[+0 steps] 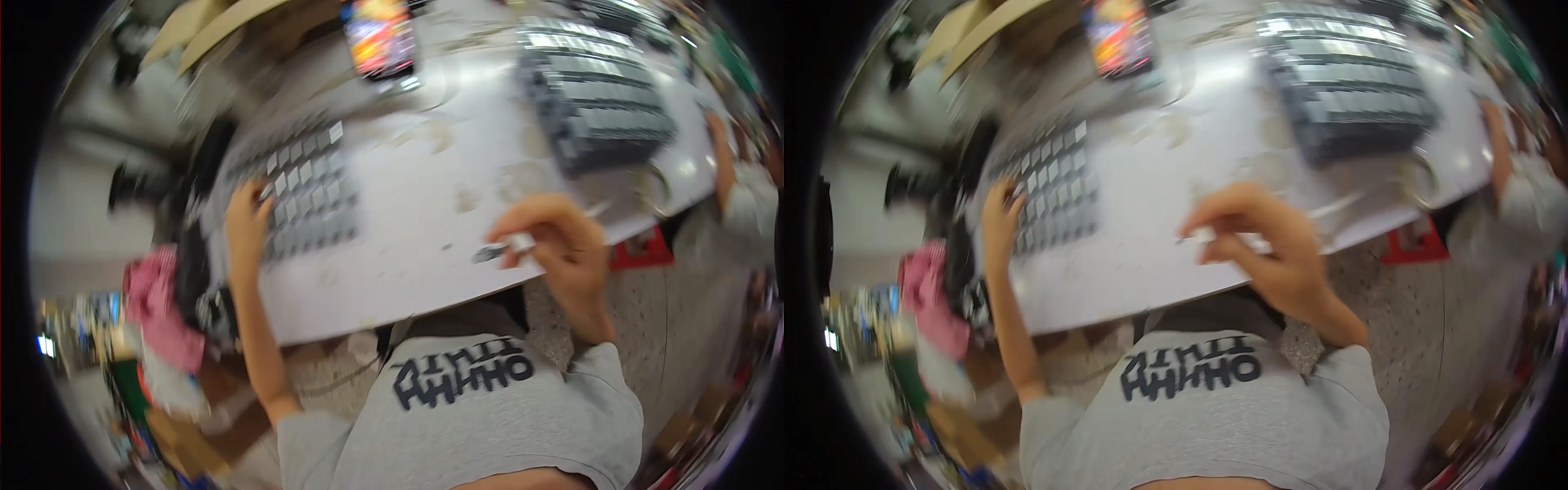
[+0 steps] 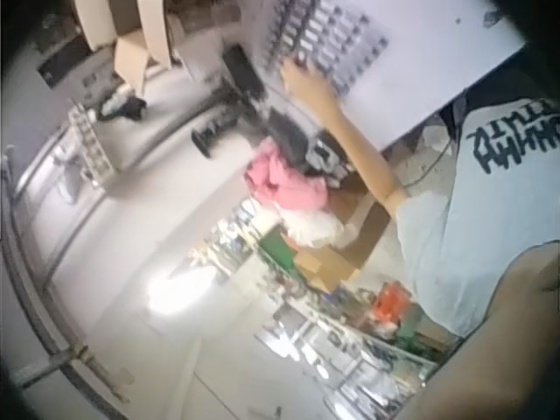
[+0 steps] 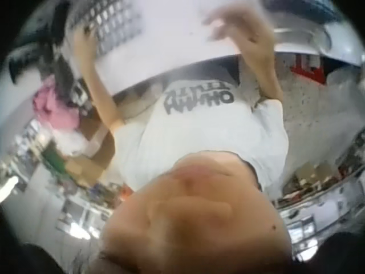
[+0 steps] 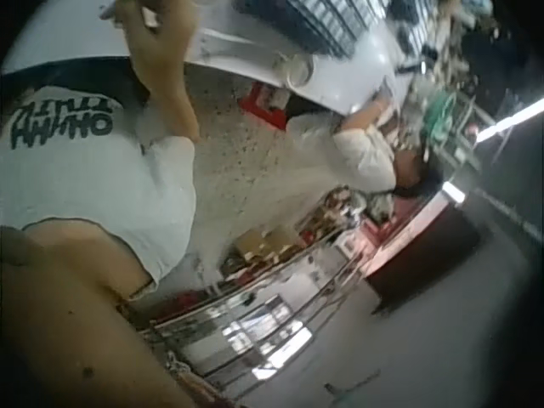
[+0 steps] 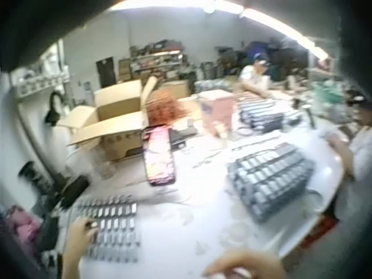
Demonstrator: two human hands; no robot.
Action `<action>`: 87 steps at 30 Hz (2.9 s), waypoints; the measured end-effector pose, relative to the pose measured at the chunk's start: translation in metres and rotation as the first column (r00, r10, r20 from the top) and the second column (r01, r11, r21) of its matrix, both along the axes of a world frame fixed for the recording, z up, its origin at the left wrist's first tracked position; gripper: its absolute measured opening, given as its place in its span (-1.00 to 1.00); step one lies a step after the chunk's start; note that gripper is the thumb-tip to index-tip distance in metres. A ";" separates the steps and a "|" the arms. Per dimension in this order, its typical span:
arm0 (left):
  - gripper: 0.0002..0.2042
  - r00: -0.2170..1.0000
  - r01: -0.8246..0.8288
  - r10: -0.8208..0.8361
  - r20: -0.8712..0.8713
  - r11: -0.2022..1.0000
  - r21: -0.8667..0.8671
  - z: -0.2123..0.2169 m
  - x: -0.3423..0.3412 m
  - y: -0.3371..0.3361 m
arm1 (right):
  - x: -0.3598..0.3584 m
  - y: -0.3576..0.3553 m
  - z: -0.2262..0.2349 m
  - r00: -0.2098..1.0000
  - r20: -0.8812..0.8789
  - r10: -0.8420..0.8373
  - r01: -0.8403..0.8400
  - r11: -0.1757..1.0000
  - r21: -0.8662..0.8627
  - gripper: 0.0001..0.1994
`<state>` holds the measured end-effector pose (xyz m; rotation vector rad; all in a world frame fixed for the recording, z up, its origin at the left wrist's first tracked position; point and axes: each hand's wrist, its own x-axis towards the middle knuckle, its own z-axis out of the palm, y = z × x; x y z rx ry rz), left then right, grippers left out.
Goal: The person repeatedly picks up small cylindrical metal components from a tray and wraps each one with a strip of white tape. They rotate the component while applying the tape, then place the wrapped item back into the tray. This process is repeated for multiple components throughout the clip.
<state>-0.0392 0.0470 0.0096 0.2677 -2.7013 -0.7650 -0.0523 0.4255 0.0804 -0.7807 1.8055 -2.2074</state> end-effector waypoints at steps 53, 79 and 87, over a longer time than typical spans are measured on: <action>-0.42 0.776 0.628 -0.459 -0.433 0.631 0.456 0.083 0.040 0.212 | -0.003 0.003 0.047 0.947 0.214 0.239 -0.287 0.930 0.229 -0.86; -0.46 0.900 0.387 -0.163 -0.403 0.726 0.569 0.069 0.046 0.252 | -0.016 0.008 0.022 0.945 -0.060 0.323 -0.319 0.945 0.065 -0.75; -0.54 0.940 0.314 -0.167 -0.298 0.768 0.559 0.073 0.046 0.254 | -0.013 0.009 0.022 0.980 -0.110 0.167 -0.142 0.969 0.200 -0.70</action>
